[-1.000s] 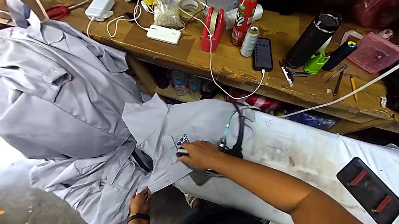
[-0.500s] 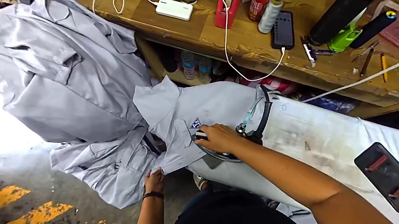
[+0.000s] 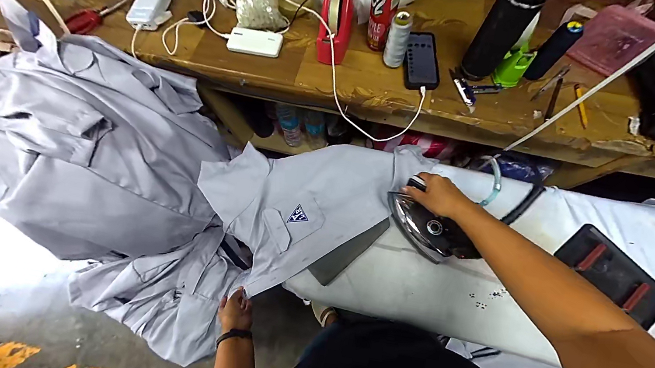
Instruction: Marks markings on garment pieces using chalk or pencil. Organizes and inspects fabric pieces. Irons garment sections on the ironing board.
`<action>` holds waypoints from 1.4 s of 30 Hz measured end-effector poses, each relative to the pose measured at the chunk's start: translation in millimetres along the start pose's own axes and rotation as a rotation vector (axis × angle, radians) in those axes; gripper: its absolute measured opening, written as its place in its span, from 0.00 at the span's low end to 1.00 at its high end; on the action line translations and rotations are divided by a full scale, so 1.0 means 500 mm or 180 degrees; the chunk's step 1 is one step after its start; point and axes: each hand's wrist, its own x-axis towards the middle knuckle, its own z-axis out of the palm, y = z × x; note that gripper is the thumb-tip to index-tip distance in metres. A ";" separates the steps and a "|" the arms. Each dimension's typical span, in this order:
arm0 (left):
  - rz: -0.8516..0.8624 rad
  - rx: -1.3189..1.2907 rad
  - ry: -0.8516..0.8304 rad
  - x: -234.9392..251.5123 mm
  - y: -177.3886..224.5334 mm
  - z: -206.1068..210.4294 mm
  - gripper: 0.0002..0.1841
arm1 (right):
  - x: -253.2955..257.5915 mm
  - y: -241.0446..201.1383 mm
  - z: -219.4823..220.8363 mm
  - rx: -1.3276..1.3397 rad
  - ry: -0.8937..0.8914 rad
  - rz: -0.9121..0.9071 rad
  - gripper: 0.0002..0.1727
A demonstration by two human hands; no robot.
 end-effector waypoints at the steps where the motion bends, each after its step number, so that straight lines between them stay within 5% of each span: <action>1: -0.0113 -0.0144 -0.0079 -0.011 0.001 0.004 0.32 | -0.016 0.038 -0.014 0.0082 0.0110 0.0135 0.29; 8: -0.0614 -0.0767 -0.0213 -0.146 -0.020 0.088 0.35 | -0.123 0.365 -0.082 0.0971 0.0890 0.1516 0.30; 11: -0.0584 -0.0795 -0.0180 -0.176 -0.023 0.111 0.30 | -0.143 0.434 -0.107 0.0807 0.1146 0.1766 0.31; 15: -0.0285 -0.0610 0.0115 -0.157 -0.028 0.110 0.26 | -0.147 0.346 -0.113 -0.0263 0.1856 0.1065 0.35; 17: -0.0128 -0.0542 0.0262 -0.146 -0.028 0.103 0.31 | -0.098 0.276 -0.071 -0.0106 0.1634 0.0836 0.31; 21: 0.0097 -0.0467 0.0389 -0.156 -0.014 0.087 0.34 | 0.062 0.177 0.047 0.2192 0.0287 0.1416 0.29; 24: 0.0221 -0.0446 0.0334 -0.164 -0.001 0.068 0.38 | 0.161 0.143 0.072 0.4127 0.0591 0.2007 0.21; 27: 0.0299 -0.0386 0.0329 -0.176 0.027 0.050 0.36 | 0.223 0.157 0.053 0.4665 0.1021 0.2216 0.17; 31: 0.0517 -0.0137 0.0118 -0.208 0.102 0.012 0.36 | 0.180 0.188 0.016 0.4412 0.1206 0.1801 0.08; 35: 0.0852 -0.0156 0.0147 -0.168 0.160 -0.058 0.40 | 0.008 0.215 0.049 0.4128 0.1169 0.1194 0.07; 40: 0.0601 0.1141 0.0712 -0.083 0.089 -0.047 0.43 | -0.074 0.245 0.181 0.4129 0.1364 0.1814 0.12; 42: 0.1001 0.2114 0.0909 -0.106 0.069 0.003 0.52 | -0.065 0.245 0.182 0.4122 0.1506 0.2026 0.10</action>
